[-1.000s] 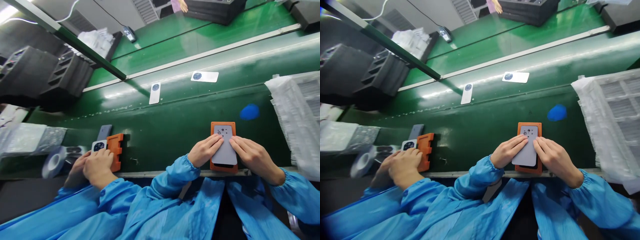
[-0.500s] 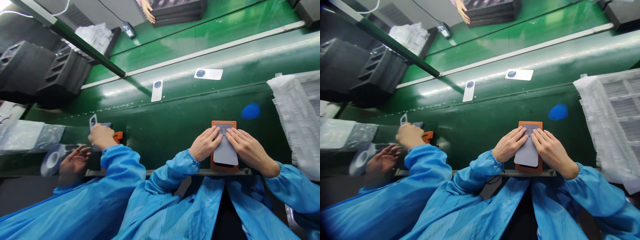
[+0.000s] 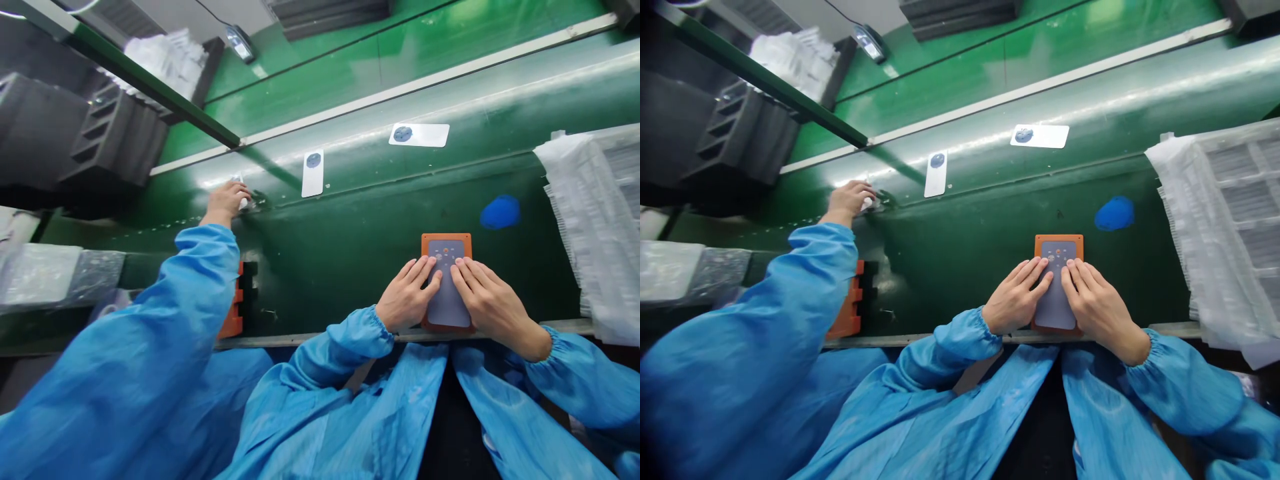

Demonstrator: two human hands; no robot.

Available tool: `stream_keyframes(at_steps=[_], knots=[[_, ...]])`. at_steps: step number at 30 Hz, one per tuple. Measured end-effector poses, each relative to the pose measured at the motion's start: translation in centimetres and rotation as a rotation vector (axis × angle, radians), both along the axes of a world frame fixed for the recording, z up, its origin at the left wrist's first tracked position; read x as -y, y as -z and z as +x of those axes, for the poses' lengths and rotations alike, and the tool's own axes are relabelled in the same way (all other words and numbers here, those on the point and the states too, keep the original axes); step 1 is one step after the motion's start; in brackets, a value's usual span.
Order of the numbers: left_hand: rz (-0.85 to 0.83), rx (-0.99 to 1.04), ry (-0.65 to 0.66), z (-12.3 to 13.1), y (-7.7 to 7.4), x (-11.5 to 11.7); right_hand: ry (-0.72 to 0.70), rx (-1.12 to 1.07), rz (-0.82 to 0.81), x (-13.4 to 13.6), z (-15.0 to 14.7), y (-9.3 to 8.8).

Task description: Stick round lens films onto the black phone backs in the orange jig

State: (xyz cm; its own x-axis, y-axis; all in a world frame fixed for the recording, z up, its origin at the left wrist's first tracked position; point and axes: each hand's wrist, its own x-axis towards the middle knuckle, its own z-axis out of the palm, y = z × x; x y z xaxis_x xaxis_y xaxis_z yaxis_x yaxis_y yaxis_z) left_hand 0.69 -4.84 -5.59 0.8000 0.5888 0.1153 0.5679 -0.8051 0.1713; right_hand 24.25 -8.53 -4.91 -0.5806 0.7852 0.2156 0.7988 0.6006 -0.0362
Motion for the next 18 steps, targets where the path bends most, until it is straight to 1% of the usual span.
stream_keyframes(at_steps=[3,6,8,9,11,13,15,16,17,18], knots=[[-0.111,0.037,0.043,-0.6,0.0,-1.2,-0.015,0.009,0.027,-0.4,0.0,0.2],[-0.206,0.133,0.092,-1.5,0.0,-3.0,-0.028,-0.036,0.067,-0.7,0.2,0.0],[-0.252,0.269,0.061,-1.6,-0.1,-3.8,-0.021,-0.137,0.093,-0.7,0.6,-0.6],[-0.278,0.365,0.009,-1.4,-0.2,-3.9,-0.012,-0.23,0.09,-0.5,0.8,-1.0],[-0.364,0.625,-0.151,-0.3,-0.5,-3.7,0.042,-0.521,0.015,0.1,1.1,-1.7],[-0.535,0.913,-0.278,1.6,-1.0,-2.8,0.144,-0.941,-0.104,0.6,1.4,-2.0],[-0.715,1.133,-0.321,3.9,-1.7,-1.6,0.247,-1.37,-0.218,0.9,1.7,-1.6],[-0.765,1.193,-0.324,4.9,-2.1,-1.1,0.286,-1.534,-0.274,0.9,1.9,-1.1],[-0.774,1.221,-0.324,5.9,-2.6,-0.5,0.309,-1.649,-0.34,0.9,2.2,-0.5],[-0.746,1.232,-0.325,6.6,-3.2,0.0,0.326,-1.717,-0.421,0.8,2.5,0.1]])
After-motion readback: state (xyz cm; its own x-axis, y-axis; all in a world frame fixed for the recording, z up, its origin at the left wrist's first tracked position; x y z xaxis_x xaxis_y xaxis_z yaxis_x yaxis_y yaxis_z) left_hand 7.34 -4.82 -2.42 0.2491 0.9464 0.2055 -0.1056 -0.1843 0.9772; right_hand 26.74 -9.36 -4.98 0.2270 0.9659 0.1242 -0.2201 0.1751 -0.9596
